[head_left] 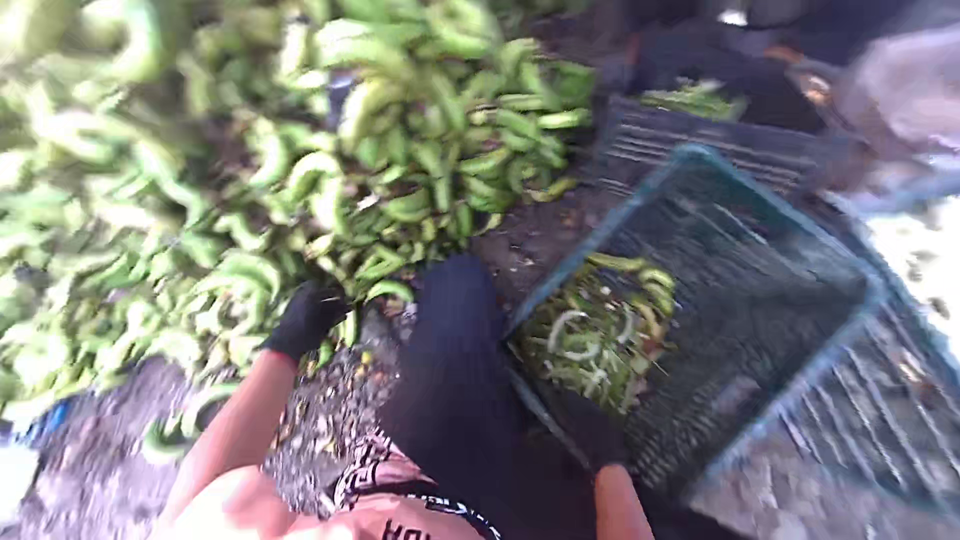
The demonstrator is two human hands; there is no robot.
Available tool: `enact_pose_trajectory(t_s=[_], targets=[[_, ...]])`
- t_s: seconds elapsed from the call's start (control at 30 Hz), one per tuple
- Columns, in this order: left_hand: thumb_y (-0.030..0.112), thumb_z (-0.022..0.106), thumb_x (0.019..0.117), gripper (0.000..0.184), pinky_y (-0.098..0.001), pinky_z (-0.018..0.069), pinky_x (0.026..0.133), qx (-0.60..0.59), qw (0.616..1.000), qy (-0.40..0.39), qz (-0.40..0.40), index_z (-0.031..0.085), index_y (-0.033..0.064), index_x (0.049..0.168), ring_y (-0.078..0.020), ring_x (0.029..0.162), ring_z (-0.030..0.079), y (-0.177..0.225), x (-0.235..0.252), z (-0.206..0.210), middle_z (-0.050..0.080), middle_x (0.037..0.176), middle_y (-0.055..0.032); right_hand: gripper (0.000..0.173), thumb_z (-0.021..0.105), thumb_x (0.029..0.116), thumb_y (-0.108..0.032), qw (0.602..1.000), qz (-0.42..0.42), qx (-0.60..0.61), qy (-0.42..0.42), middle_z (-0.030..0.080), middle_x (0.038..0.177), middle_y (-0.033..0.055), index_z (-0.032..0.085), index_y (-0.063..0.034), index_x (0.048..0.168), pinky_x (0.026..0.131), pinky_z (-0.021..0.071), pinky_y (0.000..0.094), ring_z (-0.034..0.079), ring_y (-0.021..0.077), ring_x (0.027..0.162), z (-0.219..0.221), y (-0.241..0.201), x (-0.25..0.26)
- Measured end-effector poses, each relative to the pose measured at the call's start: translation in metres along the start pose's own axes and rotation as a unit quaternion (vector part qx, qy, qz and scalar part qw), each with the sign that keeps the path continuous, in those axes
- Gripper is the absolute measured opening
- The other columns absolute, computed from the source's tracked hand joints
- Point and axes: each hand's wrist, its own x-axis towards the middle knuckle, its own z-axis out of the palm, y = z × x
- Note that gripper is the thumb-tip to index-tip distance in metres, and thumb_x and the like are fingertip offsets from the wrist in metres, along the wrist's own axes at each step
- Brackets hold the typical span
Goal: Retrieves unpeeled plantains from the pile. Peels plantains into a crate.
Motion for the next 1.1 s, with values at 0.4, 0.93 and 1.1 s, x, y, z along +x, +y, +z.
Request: enact_pose_trajectory(t_s=[0.4, 0.93, 1.1], targets=[[0.062, 0.041, 0.1017, 0.078, -0.0658, 0.0425, 0.106, 0.259, 0.932, 0.18, 0.179, 0.027, 0.0115, 0.16, -0.0424, 0.132, 0.053, 0.033, 0.073, 0.012, 0.051, 0.146, -0.0251, 0.046, 0.042, 0.1091, -0.045, 0.999, -0.004, 0.01, 0.045, 0.07, 0.127, 0.0154, 0.066, -0.0165, 0.137, 0.101, 0.0484, 0.0617, 0.066, 0.0358, 0.118, 0.005, 0.001, -0.005], [0.058, 0.037, 0.1032, 0.081, -0.0623, 0.0445, 0.103, 0.361, 0.858, 0.293, 0.221, 0.019, 0.0062, 0.162, -0.0448, 0.129, 0.054, 0.152, 0.104, 0.053, 0.05, 0.145, -0.0289, 0.071, 0.031, 0.1023, -0.07, 0.995, 0.067, 0.059, 0.046, 0.071, 0.118, 0.015, 0.068, -0.0155, 0.128, 0.093, 0.05, 0.0633, 0.067, 0.0337, 0.111, 0.024, 0.023, 0.008], [0.059, 0.054, 0.096, 0.091, -0.0681, 0.0417, 0.103, 0.476, 0.834, 0.211, 0.184, 0.024, -0.0017, 0.157, -0.0503, 0.128, 0.053, 0.18, 0.11, 0.085, 0.053, 0.138, -0.0334, 0.069, 0.029, 0.104, -0.067, 0.996, 0.072, 0.045, 0.039, 0.071, 0.12, 0.0152, 0.067, -0.0148, 0.129, 0.094, 0.0498, 0.0643, 0.067, 0.0349, 0.112, 0.03, 0.031, 0.015]])
